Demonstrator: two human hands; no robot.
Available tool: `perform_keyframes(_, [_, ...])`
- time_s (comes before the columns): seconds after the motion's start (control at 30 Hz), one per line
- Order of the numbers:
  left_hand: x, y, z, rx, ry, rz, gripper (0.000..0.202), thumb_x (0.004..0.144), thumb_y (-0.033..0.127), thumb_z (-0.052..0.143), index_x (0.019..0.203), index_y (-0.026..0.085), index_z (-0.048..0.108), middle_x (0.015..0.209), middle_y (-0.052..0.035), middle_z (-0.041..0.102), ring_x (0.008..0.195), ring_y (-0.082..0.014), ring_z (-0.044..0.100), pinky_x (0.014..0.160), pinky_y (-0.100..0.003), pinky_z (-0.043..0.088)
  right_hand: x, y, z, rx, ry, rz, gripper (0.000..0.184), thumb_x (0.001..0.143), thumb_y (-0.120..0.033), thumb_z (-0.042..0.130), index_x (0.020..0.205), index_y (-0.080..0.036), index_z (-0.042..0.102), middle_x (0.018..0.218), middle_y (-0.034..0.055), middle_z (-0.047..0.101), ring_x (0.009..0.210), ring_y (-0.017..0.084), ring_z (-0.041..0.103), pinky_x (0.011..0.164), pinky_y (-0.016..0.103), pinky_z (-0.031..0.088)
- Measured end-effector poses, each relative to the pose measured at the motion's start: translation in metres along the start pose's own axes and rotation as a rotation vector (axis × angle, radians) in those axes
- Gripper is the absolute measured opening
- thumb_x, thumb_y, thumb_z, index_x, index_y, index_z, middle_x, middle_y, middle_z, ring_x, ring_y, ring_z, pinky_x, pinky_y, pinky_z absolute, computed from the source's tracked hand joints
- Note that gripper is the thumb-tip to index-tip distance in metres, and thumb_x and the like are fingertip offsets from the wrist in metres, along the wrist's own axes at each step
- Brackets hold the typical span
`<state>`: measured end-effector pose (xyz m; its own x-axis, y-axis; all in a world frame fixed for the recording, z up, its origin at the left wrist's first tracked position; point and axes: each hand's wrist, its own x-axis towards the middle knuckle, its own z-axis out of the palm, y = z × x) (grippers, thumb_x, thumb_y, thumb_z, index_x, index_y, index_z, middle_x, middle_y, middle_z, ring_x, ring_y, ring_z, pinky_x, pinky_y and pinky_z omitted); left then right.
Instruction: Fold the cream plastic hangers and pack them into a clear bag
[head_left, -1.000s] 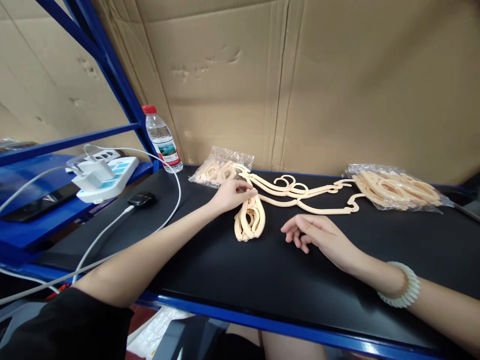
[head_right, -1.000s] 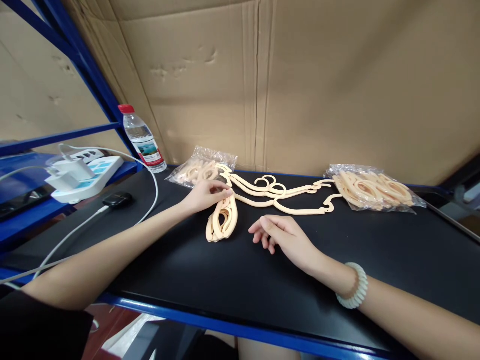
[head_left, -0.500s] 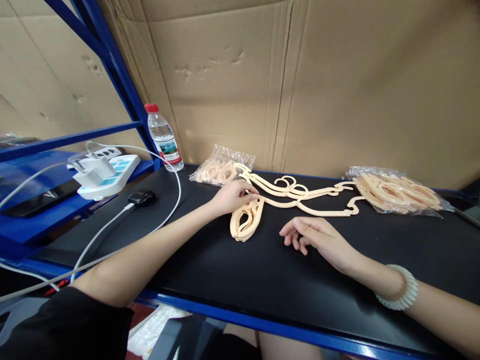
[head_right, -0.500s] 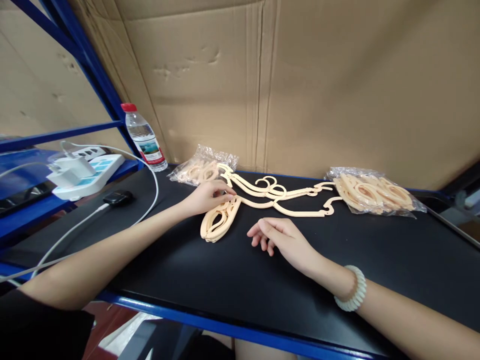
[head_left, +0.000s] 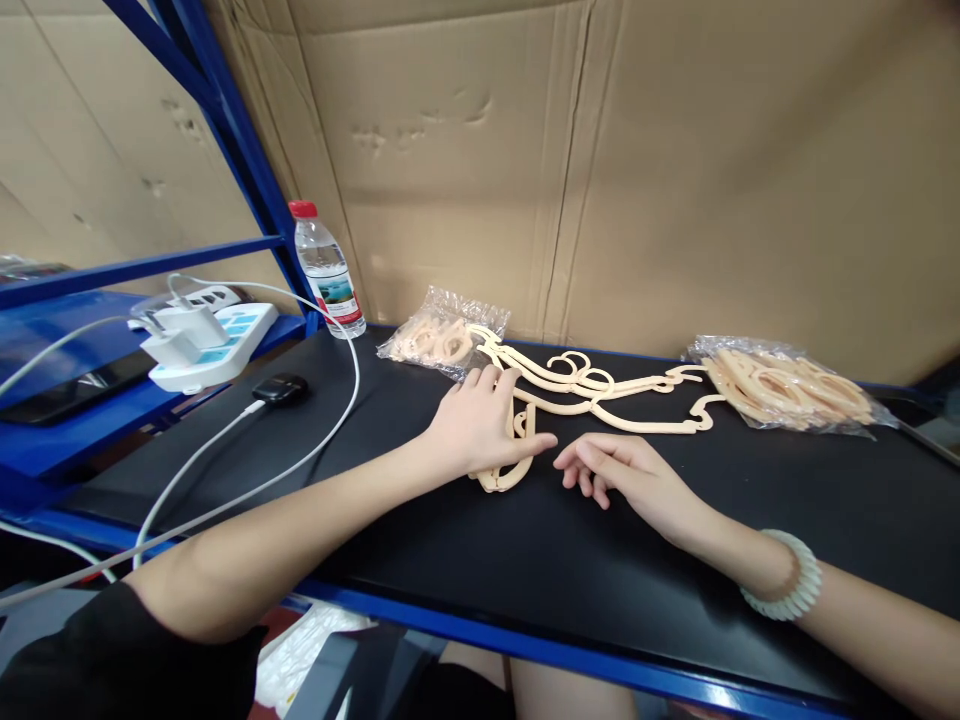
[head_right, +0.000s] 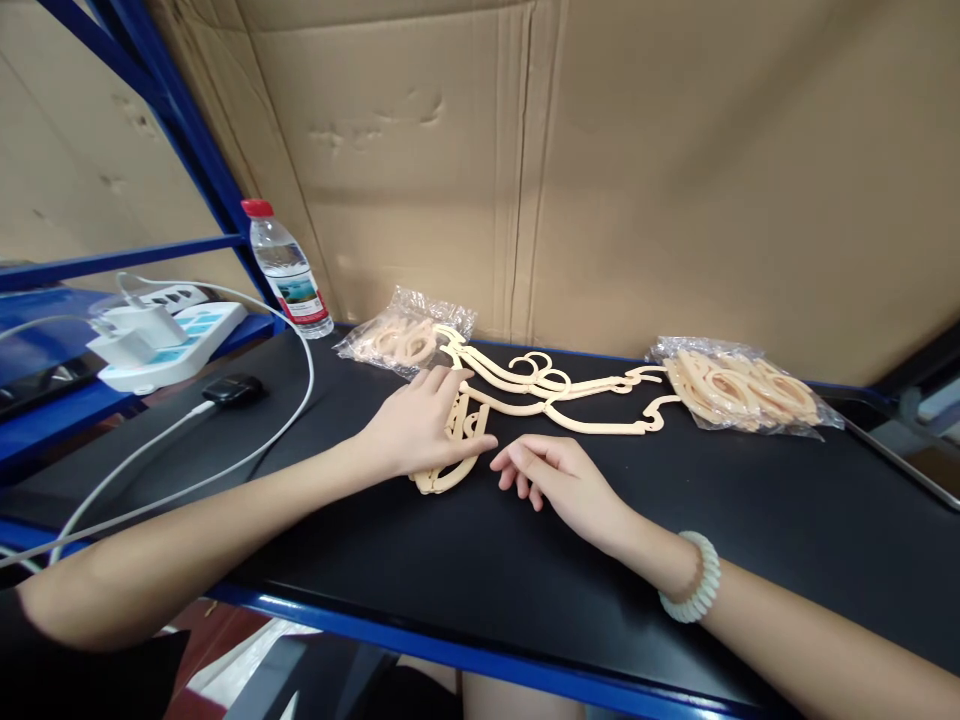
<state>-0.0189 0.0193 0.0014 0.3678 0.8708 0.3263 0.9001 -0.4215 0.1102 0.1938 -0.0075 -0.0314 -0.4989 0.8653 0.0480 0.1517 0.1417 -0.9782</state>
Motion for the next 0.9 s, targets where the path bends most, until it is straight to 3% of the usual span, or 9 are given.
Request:
perform_keyframes(0.1, [-0.002,-0.003,-0.014,-0.063,-0.002,-0.029,0.062,0.086,0.061,0.048,0.123,0.012,0.048,0.122,-0.0169,0.055,0.117,-0.035,0.052,0.091,-0.048,0.049,-0.002,0.0,0.002,-0.098,0.025,-0.021,0.035,0.093,-0.044,0.05,0.091,-0.015,0.068,0.077,0.0048,0.064,0.062,0.012,0.054,0.048,0.021,0.044])
perform_keyframes(0.17, [-0.008,-0.005,-0.027,-0.087,-0.042,-0.049,0.052,0.085,0.054,0.052,0.116,0.013,0.051,0.12,-0.0164,0.055,0.107,-0.0333,0.058,0.086,-0.046,0.051,-0.004,-0.001,0.004,-0.206,0.061,-0.057,0.026,0.093,-0.037,0.051,0.096,-0.017,0.067,0.083,0.0051,0.066,0.068,0.014,0.058,0.054,0.024,0.048])
perform_keyframes(0.23, [-0.021,0.0,-0.038,-0.09,-0.103,-0.034,0.042,0.085,0.049,0.054,0.108,0.014,0.054,0.109,-0.013,0.059,0.095,-0.0297,0.063,0.082,-0.044,0.052,-0.007,-0.003,0.006,-0.351,0.092,-0.16,0.02,0.092,-0.028,0.053,0.103,-0.019,0.066,0.093,0.0059,0.068,0.081,0.017,0.062,0.07,0.03,0.053])
perform_keyframes(0.3, [-0.038,0.009,-0.041,-0.055,-0.121,-0.005,0.037,0.084,0.044,0.058,0.109,0.016,0.056,0.103,-0.0106,0.061,0.095,-0.0295,0.062,0.083,-0.044,0.053,-0.009,-0.005,0.008,-0.496,0.084,-0.306,0.023,0.091,-0.022,0.053,0.112,-0.02,0.064,0.107,0.0072,0.067,0.101,0.02,0.06,0.091,0.037,0.05])
perform_keyframes(0.4, [-0.063,0.026,-0.031,-0.016,-0.077,0.095,0.033,0.084,0.032,0.061,0.114,0.019,0.058,0.114,-0.0108,0.06,0.104,-0.0299,0.059,0.087,-0.045,0.053,-0.013,-0.006,0.01,-0.626,0.014,-0.418,0.035,0.09,-0.018,0.054,0.125,-0.019,0.057,0.125,0.009,0.061,0.12,0.021,0.051,0.106,0.041,0.041])
perform_keyframes(0.53, [-0.08,0.045,-0.01,0.034,-0.025,0.173,0.04,0.085,0.017,0.061,0.124,0.013,0.056,0.123,-0.0145,0.059,0.117,-0.0316,0.053,0.098,-0.047,0.05,-0.017,-0.005,0.012,-0.674,-0.041,-0.401,0.039,0.091,-0.017,0.054,0.129,-0.017,0.053,0.131,0.0102,0.057,0.122,0.021,0.049,0.108,0.04,0.04])
perform_keyframes(0.63, [-0.083,0.058,-0.003,0.046,-0.035,0.225,0.033,0.086,0.012,0.057,0.119,0.008,0.058,0.117,-0.0156,0.062,0.115,-0.0313,0.055,0.1,-0.046,0.05,-0.021,-0.007,0.013,-0.674,-0.028,-0.401,0.035,0.09,-0.015,0.052,0.125,-0.018,0.055,0.128,0.0105,0.057,0.119,0.021,0.052,0.105,0.04,0.043])
perform_keyframes(0.9, [-0.08,0.073,-0.002,-0.222,-0.13,0.221,0.026,0.088,0.006,0.051,0.111,0.014,0.058,0.108,-0.01,0.06,0.102,-0.0238,0.058,0.091,-0.038,0.055,-0.039,-0.011,0.009,-0.605,0.041,-0.372,0.037,0.087,-0.006,0.046,0.119,-0.023,0.057,0.111,0.0072,0.06,0.103,0.019,0.058,0.092,0.034,0.05])
